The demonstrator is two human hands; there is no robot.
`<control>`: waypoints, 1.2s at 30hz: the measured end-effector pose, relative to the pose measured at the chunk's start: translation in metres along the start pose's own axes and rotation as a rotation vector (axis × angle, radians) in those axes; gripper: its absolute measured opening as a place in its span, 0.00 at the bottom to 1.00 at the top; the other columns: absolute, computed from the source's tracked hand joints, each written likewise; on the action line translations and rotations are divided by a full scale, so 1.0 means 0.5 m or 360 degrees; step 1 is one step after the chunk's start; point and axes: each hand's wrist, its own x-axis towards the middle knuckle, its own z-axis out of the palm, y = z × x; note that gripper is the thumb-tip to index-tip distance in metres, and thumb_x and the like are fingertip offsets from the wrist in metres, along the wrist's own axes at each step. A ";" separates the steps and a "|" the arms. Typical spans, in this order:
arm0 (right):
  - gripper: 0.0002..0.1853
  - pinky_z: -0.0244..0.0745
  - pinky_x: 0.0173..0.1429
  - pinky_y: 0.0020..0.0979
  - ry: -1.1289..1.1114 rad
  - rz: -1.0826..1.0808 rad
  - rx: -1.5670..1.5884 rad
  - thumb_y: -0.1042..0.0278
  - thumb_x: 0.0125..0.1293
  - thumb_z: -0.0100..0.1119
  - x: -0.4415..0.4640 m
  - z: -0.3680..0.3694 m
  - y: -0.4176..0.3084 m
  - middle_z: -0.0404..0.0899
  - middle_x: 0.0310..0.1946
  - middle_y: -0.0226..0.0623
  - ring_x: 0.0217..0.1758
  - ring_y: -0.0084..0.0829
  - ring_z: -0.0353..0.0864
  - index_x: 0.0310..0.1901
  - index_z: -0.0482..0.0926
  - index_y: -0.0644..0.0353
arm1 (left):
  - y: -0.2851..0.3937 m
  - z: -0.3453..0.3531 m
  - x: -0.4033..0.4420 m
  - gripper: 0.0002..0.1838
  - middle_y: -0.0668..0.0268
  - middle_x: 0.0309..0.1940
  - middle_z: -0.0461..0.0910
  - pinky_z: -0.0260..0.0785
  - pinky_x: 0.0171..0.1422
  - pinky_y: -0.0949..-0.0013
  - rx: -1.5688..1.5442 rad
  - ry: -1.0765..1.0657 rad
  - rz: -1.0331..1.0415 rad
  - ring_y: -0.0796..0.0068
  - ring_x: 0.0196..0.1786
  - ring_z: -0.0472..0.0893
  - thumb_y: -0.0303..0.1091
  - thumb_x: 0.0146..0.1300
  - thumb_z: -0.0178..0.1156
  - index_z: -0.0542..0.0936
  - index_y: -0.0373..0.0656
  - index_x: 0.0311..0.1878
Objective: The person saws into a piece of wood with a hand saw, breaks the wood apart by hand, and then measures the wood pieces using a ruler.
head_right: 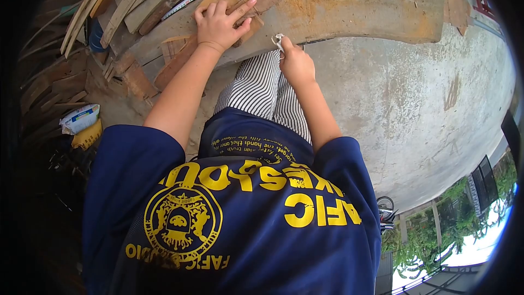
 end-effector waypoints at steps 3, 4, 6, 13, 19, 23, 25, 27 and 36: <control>0.11 0.74 0.37 0.50 0.0013 -0.0021 0.0069 0.71 0.58 0.52 -0.072 0.040 0.065 0.79 0.32 0.50 0.35 0.53 0.80 0.43 0.67 0.55 | 0.000 0.000 -0.003 0.25 0.71 0.34 0.70 0.53 0.55 0.55 0.0024 0.0020 0.0010 0.72 0.40 0.71 0.56 0.55 0.57 0.71 0.88 0.59; 0.11 0.74 0.37 0.50 0.0031 0.0002 0.0116 0.71 0.58 0.52 -0.098 0.049 0.090 0.79 0.32 0.50 0.35 0.54 0.79 0.43 0.67 0.55 | 0.001 0.001 -0.004 0.25 0.71 0.34 0.71 0.53 0.55 0.55 0.0012 0.0007 0.0007 0.71 0.40 0.71 0.56 0.56 0.57 0.71 0.88 0.59; 0.11 0.74 0.37 0.50 0.0045 0.0020 0.0171 0.71 0.58 0.52 -0.091 0.051 0.088 0.79 0.32 0.50 0.35 0.54 0.79 0.43 0.67 0.55 | -0.003 0.000 -0.002 0.24 0.71 0.34 0.71 0.53 0.54 0.55 0.0008 -0.0010 0.0002 0.71 0.40 0.71 0.55 0.56 0.57 0.71 0.88 0.59; 0.16 0.75 0.37 0.50 0.0061 -0.0017 0.0064 0.72 0.57 0.53 -0.020 0.023 0.017 0.79 0.30 0.50 0.33 0.55 0.79 0.49 0.68 0.53 | -0.007 0.003 0.003 0.25 0.71 0.35 0.71 0.53 0.54 0.54 0.0015 0.0032 0.0032 0.71 0.40 0.71 0.56 0.57 0.57 0.70 0.87 0.60; 0.18 0.75 0.36 0.51 -0.0069 0.0034 0.0038 0.73 0.56 0.54 0.011 -0.001 -0.008 0.80 0.30 0.51 0.33 0.55 0.80 0.51 0.69 0.52 | -0.003 0.005 -0.009 0.25 0.71 0.36 0.71 0.53 0.54 0.55 0.0045 -0.0019 0.0083 0.71 0.40 0.70 0.57 0.57 0.56 0.69 0.87 0.60; 0.18 0.75 0.36 0.51 -0.0032 -0.0033 0.0055 0.73 0.56 0.54 -0.012 0.017 0.012 0.80 0.30 0.51 0.33 0.54 0.80 0.50 0.69 0.52 | -0.003 0.000 -0.003 0.24 0.70 0.36 0.71 0.53 0.54 0.56 0.0107 -0.0013 0.0086 0.71 0.40 0.69 0.56 0.59 0.55 0.69 0.86 0.61; 0.18 0.75 0.36 0.50 -0.0044 0.0047 0.0094 0.72 0.56 0.55 -0.068 0.025 0.053 0.80 0.30 0.50 0.33 0.54 0.80 0.50 0.70 0.52 | 0.001 0.001 -0.011 0.24 0.70 0.36 0.70 0.52 0.54 0.55 0.0073 -0.0004 0.0095 0.71 0.40 0.69 0.56 0.59 0.54 0.69 0.86 0.61; 0.17 0.75 0.36 0.50 0.0009 0.0029 0.0097 0.71 0.57 0.54 -0.048 0.032 0.055 0.80 0.30 0.50 0.33 0.54 0.80 0.50 0.70 0.53 | -0.007 0.008 0.001 0.24 0.70 0.36 0.70 0.52 0.54 0.55 0.0056 0.0027 0.0094 0.71 0.40 0.69 0.56 0.59 0.54 0.69 0.86 0.61; 0.12 0.73 0.35 0.52 0.0172 -0.0088 0.0226 0.69 0.60 0.51 -0.097 0.053 0.085 0.79 0.30 0.53 0.31 0.55 0.79 0.46 0.69 0.55 | -0.006 0.004 0.004 0.24 0.71 0.34 0.70 0.52 0.54 0.54 0.0042 -0.0004 0.0067 0.71 0.40 0.69 0.56 0.60 0.54 0.68 0.86 0.62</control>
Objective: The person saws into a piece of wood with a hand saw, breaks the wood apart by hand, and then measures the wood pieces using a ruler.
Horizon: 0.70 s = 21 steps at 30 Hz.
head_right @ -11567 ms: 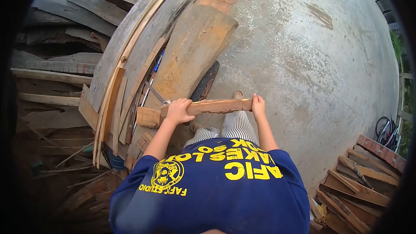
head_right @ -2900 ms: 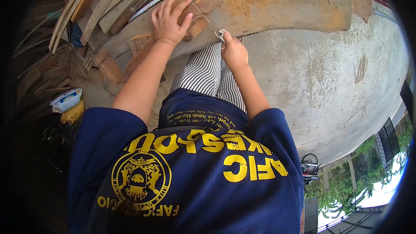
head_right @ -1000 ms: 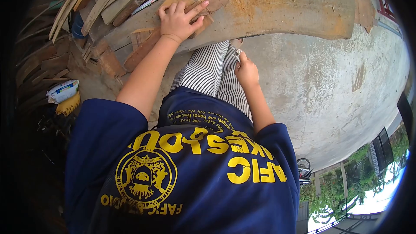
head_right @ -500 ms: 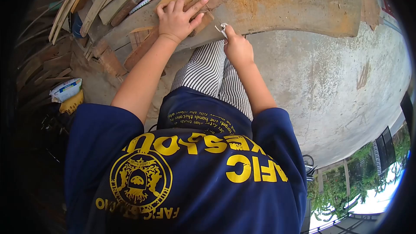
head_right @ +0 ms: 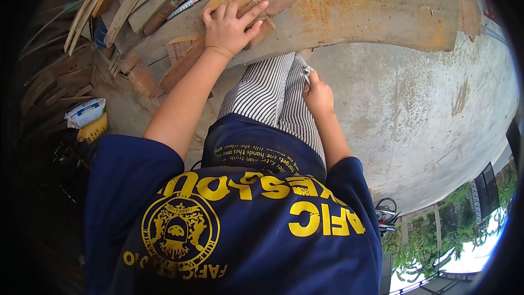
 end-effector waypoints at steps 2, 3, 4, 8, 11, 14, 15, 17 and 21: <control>0.14 0.75 0.36 0.50 -0.0035 0.0059 0.0012 0.71 0.58 0.52 0.024 0.012 -0.015 0.80 0.31 0.53 0.32 0.54 0.80 0.47 0.70 0.53 | 0.004 -0.003 -0.006 0.25 0.71 0.34 0.69 0.52 0.54 0.55 0.0050 0.0004 0.0027 0.71 0.40 0.69 0.55 0.59 0.54 0.68 0.86 0.62; 0.17 0.76 0.37 0.49 -0.0106 0.0084 -0.0081 0.73 0.57 0.53 0.086 0.006 -0.068 0.80 0.32 0.52 0.33 0.53 0.81 0.49 0.71 0.52 | 0.006 -0.001 -0.006 0.25 0.71 0.34 0.69 0.52 0.54 0.55 0.0053 0.0007 0.0022 0.71 0.40 0.69 0.55 0.59 0.54 0.68 0.86 0.62; 0.19 0.77 0.38 0.48 -0.0167 0.0095 -0.0172 0.75 0.55 0.53 0.135 -0.001 -0.097 0.80 0.32 0.52 0.34 0.52 0.81 0.51 0.71 0.50 | 0.003 0.004 -0.001 0.25 0.70 0.36 0.71 0.53 0.53 0.53 0.0044 0.0007 0.0015 0.71 0.41 0.70 0.55 0.58 0.55 0.68 0.87 0.61; 0.20 0.77 0.38 0.48 -0.0179 0.0113 -0.0158 0.75 0.55 0.53 0.102 -0.005 -0.087 0.81 0.32 0.52 0.34 0.52 0.82 0.51 0.71 0.50 | 0.004 0.001 -0.007 0.25 0.70 0.38 0.73 0.54 0.53 0.50 0.0024 -0.0010 0.0005 0.72 0.42 0.72 0.55 0.57 0.56 0.69 0.87 0.60; 0.16 0.75 0.36 0.50 -0.0077 0.0045 -0.0060 0.71 0.58 0.52 0.019 0.001 -0.007 0.80 0.29 0.52 0.32 0.54 0.80 0.50 0.70 0.53 | 0.005 0.002 -0.009 0.25 0.70 0.40 0.74 0.54 0.52 0.51 0.0028 -0.0047 0.0002 0.72 0.43 0.72 0.55 0.57 0.56 0.69 0.87 0.60; 0.24 0.78 0.37 0.48 -0.0185 0.0066 -0.0261 0.74 0.54 0.54 0.138 -0.006 -0.094 0.80 0.28 0.50 0.32 0.51 0.82 0.56 0.69 0.49 | 0.003 0.007 -0.007 0.25 0.70 0.35 0.71 0.53 0.53 0.56 0.0008 0.0060 0.0023 0.71 0.41 0.70 0.56 0.58 0.55 0.68 0.87 0.61; 0.24 0.78 0.37 0.48 -0.0187 0.0066 -0.0262 0.74 0.54 0.54 0.140 -0.002 -0.098 0.80 0.28 0.50 0.32 0.51 0.82 0.56 0.69 0.49 | 0.005 0.008 -0.006 0.25 0.70 0.35 0.71 0.53 0.53 0.56 0.0007 0.0059 0.0021 0.71 0.41 0.70 0.56 0.58 0.55 0.68 0.87 0.61; 0.24 0.77 0.37 0.48 -0.0121 0.0043 -0.0223 0.74 0.54 0.55 0.140 0.003 -0.108 0.81 0.28 0.50 0.32 0.50 0.82 0.56 0.70 0.49 | 0.003 0.007 -0.008 0.25 0.70 0.35 0.71 0.53 0.54 0.55 0.0035 0.0074 0.0030 0.71 0.40 0.70 0.56 0.58 0.56 0.68 0.87 0.61; 0.14 0.74 0.36 0.52 -0.0044 0.0064 -0.0015 0.70 0.59 0.52 0.019 0.008 -0.020 0.80 0.27 0.51 0.32 0.54 0.80 0.48 0.69 0.54 | 0.000 0.007 -0.006 0.25 0.70 0.35 0.70 0.53 0.54 0.55 0.0052 0.0012 0.0017 0.71 0.40 0.70 0.56 0.58 0.56 0.68 0.87 0.61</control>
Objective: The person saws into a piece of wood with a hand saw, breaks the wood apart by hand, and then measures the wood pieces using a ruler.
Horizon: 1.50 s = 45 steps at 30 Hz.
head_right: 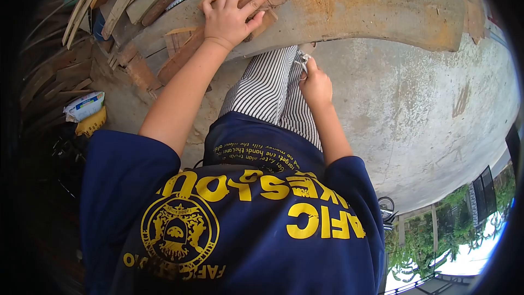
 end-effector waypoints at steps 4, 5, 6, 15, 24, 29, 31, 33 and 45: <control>0.15 0.75 0.37 0.51 -0.0141 0.0051 -0.0180 0.71 0.57 0.53 0.127 -0.026 -0.108 0.80 0.30 0.51 0.34 0.53 0.80 0.47 0.69 0.52 | 0.002 0.004 -0.001 0.25 0.70 0.36 0.71 0.54 0.53 0.53 -0.0019 0.0028 0.0001 0.72 0.41 0.71 0.55 0.57 0.56 0.69 0.87 0.60; 0.15 0.75 0.37 0.51 -0.0141 0.0059 -0.0186 0.71 0.57 0.53 0.113 -0.028 -0.101 0.80 0.30 0.51 0.34 0.53 0.80 0.47 0.69 0.52 | 0.002 0.005 -0.003 0.25 0.70 0.34 0.69 0.53 0.53 0.56 -0.0044 0.0078 0.0009 0.72 0.40 0.70 0.55 0.58 0.56 0.69 0.87 0.61; 0.15 0.75 0.37 0.51 -0.0125 0.0084 -0.0172 0.71 0.57 0.53 0.089 -0.024 -0.083 0.80 0.30 0.51 0.34 0.54 0.80 0.47 0.69 0.53 | 0.004 0.003 -0.002 0.25 0.70 0.34 0.69 0.53 0.53 0.56 -0.0051 0.0082 0.0007 0.72 0.40 0.70 0.55 0.58 0.56 0.69 0.87 0.61; 0.13 0.74 0.37 0.50 -0.0109 -0.0009 -0.0172 0.70 0.59 0.51 0.101 -0.024 -0.074 0.80 0.30 0.51 0.33 0.54 0.79 0.47 0.68 0.54 | 0.006 0.002 -0.003 0.26 0.70 0.34 0.69 0.53 0.53 0.57 -0.0094 0.0019 -0.0040 0.72 0.41 0.71 0.55 0.56 0.58 0.70 0.88 0.60; 0.16 0.75 0.37 0.50 -0.0090 -0.0038 -0.0148 0.73 0.56 0.54 0.122 -0.026 -0.092 0.80 0.30 0.52 0.34 0.55 0.79 0.48 0.69 0.55 | 0.003 0.007 -0.002 0.25 0.70 0.33 0.69 0.52 0.53 0.56 -0.0103 0.0070 -0.0033 0.71 0.41 0.71 0.56 0.55 0.58 0.70 0.89 0.59; 0.16 0.75 0.37 0.50 -0.0137 0.0162 -0.0125 0.72 0.57 0.54 0.018 -0.028 -0.014 0.80 0.29 0.52 0.34 0.55 0.79 0.48 0.68 0.54 | 0.002 0.001 -0.001 0.26 0.70 0.33 0.69 0.53 0.52 0.56 -0.0091 0.0014 -0.0038 0.71 0.40 0.71 0.56 0.55 0.58 0.70 0.89 0.59; 0.13 0.75 0.36 0.51 -0.0108 0.0106 -0.0135 0.72 0.59 0.52 0.028 -0.028 -0.037 0.80 0.29 0.53 0.33 0.55 0.80 0.46 0.68 0.55 | -0.003 0.006 0.004 0.26 0.70 0.33 0.69 0.53 0.52 0.56 -0.0083 0.0054 -0.0032 0.71 0.40 0.71 0.56 0.55 0.58 0.70 0.88 0.59; 0.10 0.74 0.36 0.51 -0.0076 0.0022 -0.0162 0.71 0.61 0.50 0.104 -0.032 -0.104 0.79 0.29 0.53 0.33 0.54 0.80 0.44 0.68 0.57 | 0.001 0.007 -0.001 0.26 0.70 0.33 0.69 0.53 0.52 0.56 -0.0084 0.0083 -0.0028 0.71 0.40 0.70 0.56 0.55 0.58 0.70 0.88 0.59; 0.22 0.75 0.35 0.50 -0.0015 -0.0060 -0.0203 0.76 0.53 0.55 0.092 -0.001 -0.065 0.80 0.27 0.50 0.32 0.52 0.81 0.51 0.70 0.52 | 0.000 0.004 -0.002 0.25 0.70 0.34 0.70 0.52 0.52 0.57 -0.0032 0.0049 0.0001 0.71 0.41 0.71 0.56 0.56 0.57 0.70 0.87 0.60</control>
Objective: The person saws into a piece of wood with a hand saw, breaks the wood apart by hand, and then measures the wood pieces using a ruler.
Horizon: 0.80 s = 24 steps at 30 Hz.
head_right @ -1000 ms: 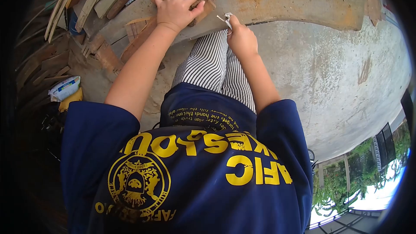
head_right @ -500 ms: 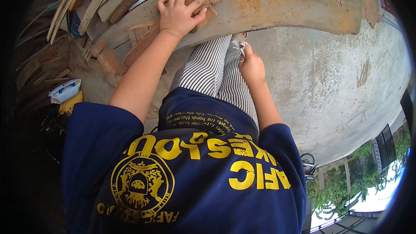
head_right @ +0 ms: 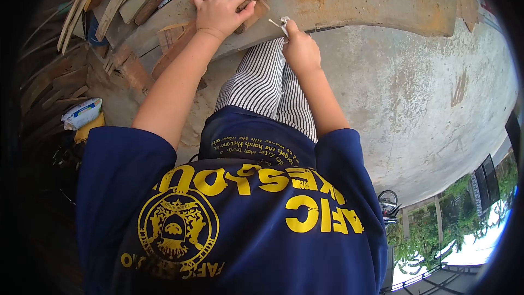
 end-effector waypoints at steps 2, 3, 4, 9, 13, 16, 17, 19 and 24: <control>0.17 0.75 0.36 0.50 -0.0041 0.0113 0.0072 0.74 0.57 0.53 -0.091 0.003 0.058 0.80 0.27 0.50 0.32 0.52 0.81 0.49 0.70 0.54 | 0.005 -0.001 -0.004 0.25 0.70 0.34 0.70 0.52 0.52 0.57 -0.0014 -0.0014 0.0003 0.71 0.41 0.71 0.56 0.56 0.57 0.70 0.88 0.60; 0.14 0.75 0.36 0.50 -0.0049 0.0110 0.0114 0.72 0.58 0.51 -0.106 -0.016 0.055 0.80 0.27 0.50 0.33 0.53 0.81 0.48 0.69 0.55 | 0.002 -0.002 0.001 0.25 0.70 0.34 0.70 0.52 0.52 0.58 -0.0010 -0.0023 -0.0005 0.71 0.41 0.71 0.56 0.56 0.57 0.70 0.88 0.60; 0.14 0.75 0.36 0.50 -0.0043 0.0096 0.0119 0.72 0.58 0.51 -0.081 -0.014 0.048 0.80 0.27 0.50 0.33 0.53 0.81 0.48 0.69 0.55 | -0.004 0.000 0.009 0.25 0.70 0.34 0.70 0.52 0.52 0.58 0.0004 -0.0016 -0.0008 0.71 0.41 0.71 0.56 0.56 0.57 0.70 0.88 0.60; 0.17 0.73 0.34 0.52 -0.0052 0.0063 0.0029 0.72 0.60 0.50 0.013 -0.013 -0.020 0.79 0.28 0.54 0.31 0.56 0.79 0.51 0.70 0.53 | 0.002 0.001 -0.004 0.25 0.71 0.33 0.70 0.52 0.51 0.58 -0.0022 -0.0001 -0.0024 0.72 0.40 0.71 0.56 0.56 0.58 0.70 0.88 0.59; 0.17 0.75 0.37 0.50 -0.0086 0.0139 0.0046 0.73 0.57 0.52 -0.049 -0.005 0.037 0.80 0.30 0.52 0.34 0.53 0.81 0.50 0.69 0.53 | 0.000 0.004 0.000 0.25 0.72 0.33 0.70 0.52 0.51 0.59 -0.0058 0.0032 -0.0016 0.73 0.39 0.71 0.56 0.56 0.58 0.70 0.88 0.59; 0.17 0.75 0.36 0.50 -0.0031 0.0099 0.0037 0.73 0.57 0.52 0.000 -0.009 -0.003 0.80 0.30 0.52 0.34 0.53 0.80 0.50 0.69 0.53 | 0.000 0.003 0.002 0.25 0.72 0.33 0.70 0.53 0.51 0.59 -0.0047 0.0022 -0.0029 0.73 0.39 0.71 0.56 0.56 0.58 0.70 0.88 0.59; 0.17 0.75 0.36 0.50 -0.0031 0.0054 0.0028 0.73 0.57 0.52 0.023 -0.010 -0.014 0.80 0.30 0.52 0.33 0.53 0.80 0.50 0.69 0.54 | 0.000 0.003 0.005 0.25 0.72 0.33 0.70 0.53 0.51 0.59 -0.0046 0.0033 -0.0032 0.73 0.39 0.71 0.56 0.56 0.58 0.70 0.88 0.59; 0.16 0.74 0.35 0.51 0.0046 0.0000 0.0038 0.73 0.58 0.51 -0.004 0.009 0.004 0.80 0.27 0.52 0.32 0.54 0.80 0.49 0.69 0.55 | 0.001 0.000 0.000 0.24 0.72 0.33 0.70 0.53 0.51 0.59 -0.0071 -0.0021 -0.0052 0.73 0.40 0.71 0.56 0.56 0.57 0.70 0.88 0.59; 0.14 0.75 0.36 0.51 0.0050 0.0018 0.0180 0.72 0.58 0.51 -0.041 0.013 0.056 0.79 0.27 0.52 0.32 0.53 0.80 0.48 0.69 0.56 | -0.001 0.000 0.002 0.24 0.72 0.32 0.70 0.52 0.51 0.58 -0.0045 0.0007 -0.0028 0.73 0.40 0.71 0.56 0.57 0.57 0.70 0.88 0.59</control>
